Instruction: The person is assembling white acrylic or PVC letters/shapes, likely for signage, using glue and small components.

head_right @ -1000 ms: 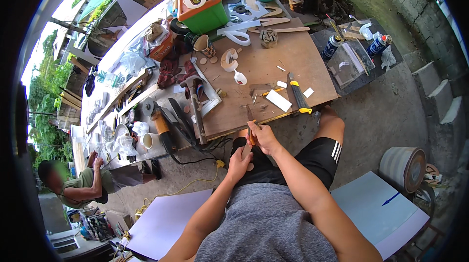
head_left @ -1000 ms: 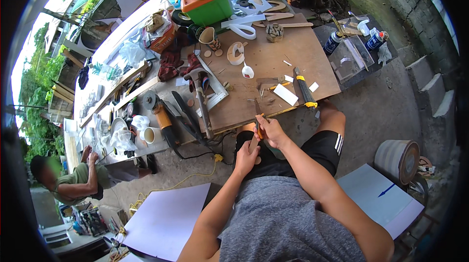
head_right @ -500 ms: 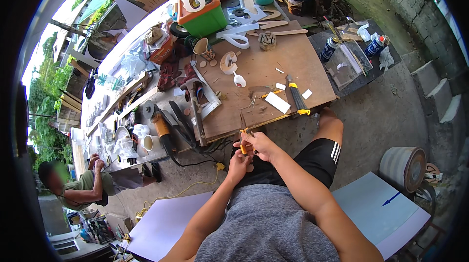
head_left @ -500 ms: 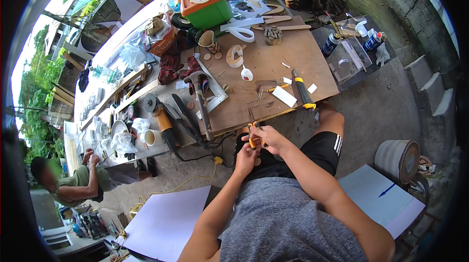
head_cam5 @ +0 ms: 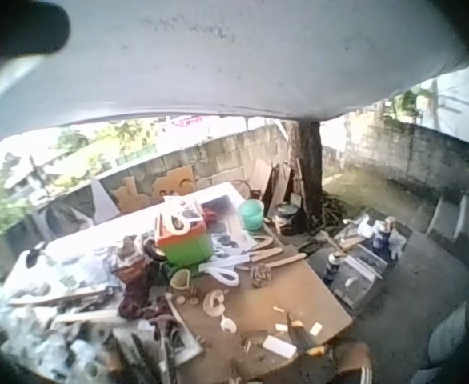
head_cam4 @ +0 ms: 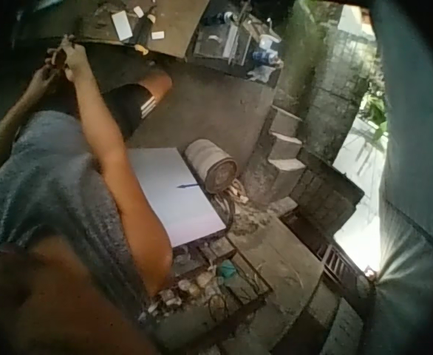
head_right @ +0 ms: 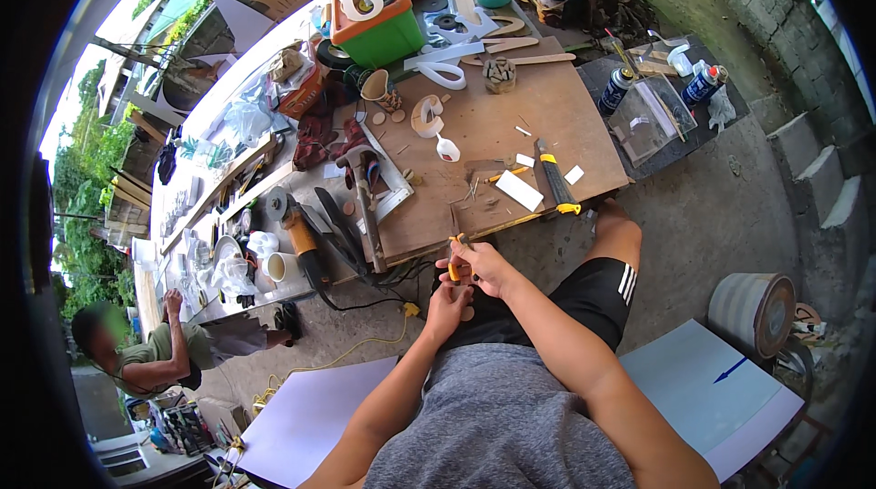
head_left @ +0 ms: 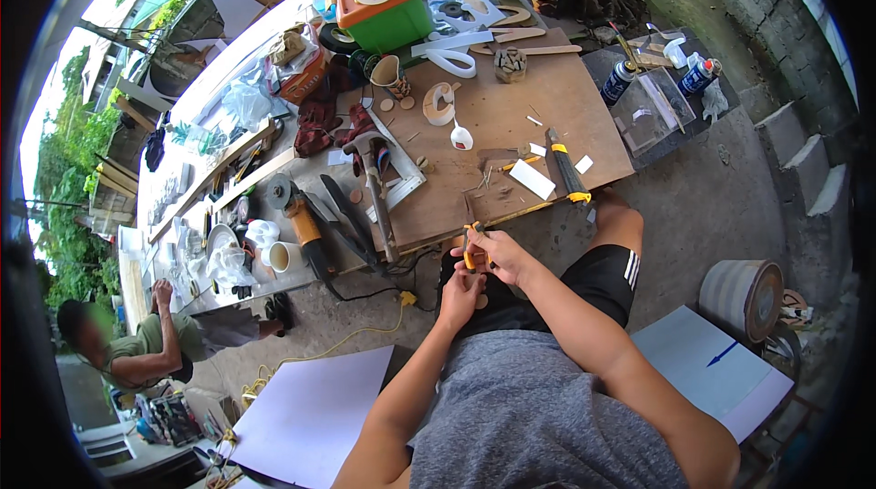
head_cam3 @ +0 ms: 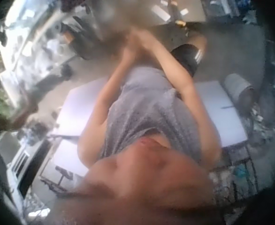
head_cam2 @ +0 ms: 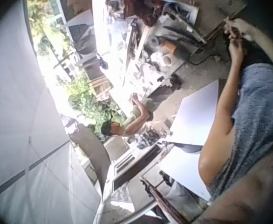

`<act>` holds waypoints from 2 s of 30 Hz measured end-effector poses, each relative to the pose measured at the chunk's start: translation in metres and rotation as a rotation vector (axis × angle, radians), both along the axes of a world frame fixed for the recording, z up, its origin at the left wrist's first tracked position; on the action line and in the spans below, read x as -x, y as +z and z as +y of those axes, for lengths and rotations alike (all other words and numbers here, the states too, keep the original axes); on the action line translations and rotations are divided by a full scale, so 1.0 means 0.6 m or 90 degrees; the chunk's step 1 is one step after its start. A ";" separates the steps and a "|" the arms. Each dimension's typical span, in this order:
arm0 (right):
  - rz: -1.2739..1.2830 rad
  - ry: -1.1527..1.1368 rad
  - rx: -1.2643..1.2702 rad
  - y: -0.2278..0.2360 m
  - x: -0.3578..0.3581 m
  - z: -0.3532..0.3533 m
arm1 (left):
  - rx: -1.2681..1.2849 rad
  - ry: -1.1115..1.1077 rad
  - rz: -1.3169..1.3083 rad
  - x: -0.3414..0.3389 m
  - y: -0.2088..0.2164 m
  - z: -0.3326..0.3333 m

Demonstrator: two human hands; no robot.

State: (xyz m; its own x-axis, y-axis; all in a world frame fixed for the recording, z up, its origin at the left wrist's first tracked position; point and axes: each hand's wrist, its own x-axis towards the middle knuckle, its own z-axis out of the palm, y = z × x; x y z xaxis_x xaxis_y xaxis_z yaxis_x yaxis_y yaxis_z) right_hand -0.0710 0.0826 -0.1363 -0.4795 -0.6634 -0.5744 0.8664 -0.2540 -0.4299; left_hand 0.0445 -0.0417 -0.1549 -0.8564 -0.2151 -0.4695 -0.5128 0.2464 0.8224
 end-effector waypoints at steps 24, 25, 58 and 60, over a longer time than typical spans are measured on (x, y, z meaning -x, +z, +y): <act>0.154 -0.033 -0.057 -0.043 0.000 -0.007 | 0.011 -0.017 0.010 0.003 -0.002 0.002; 0.107 -0.022 -0.036 -0.038 0.003 -0.002 | 0.019 -0.023 0.012 0.002 -0.005 0.001; 0.028 -0.052 0.018 -0.006 0.018 -0.009 | -0.034 -0.011 -0.003 0.003 0.005 -0.002; 0.008 -0.045 0.058 0.003 0.023 -0.003 | -0.038 -0.011 -0.007 0.005 0.013 0.000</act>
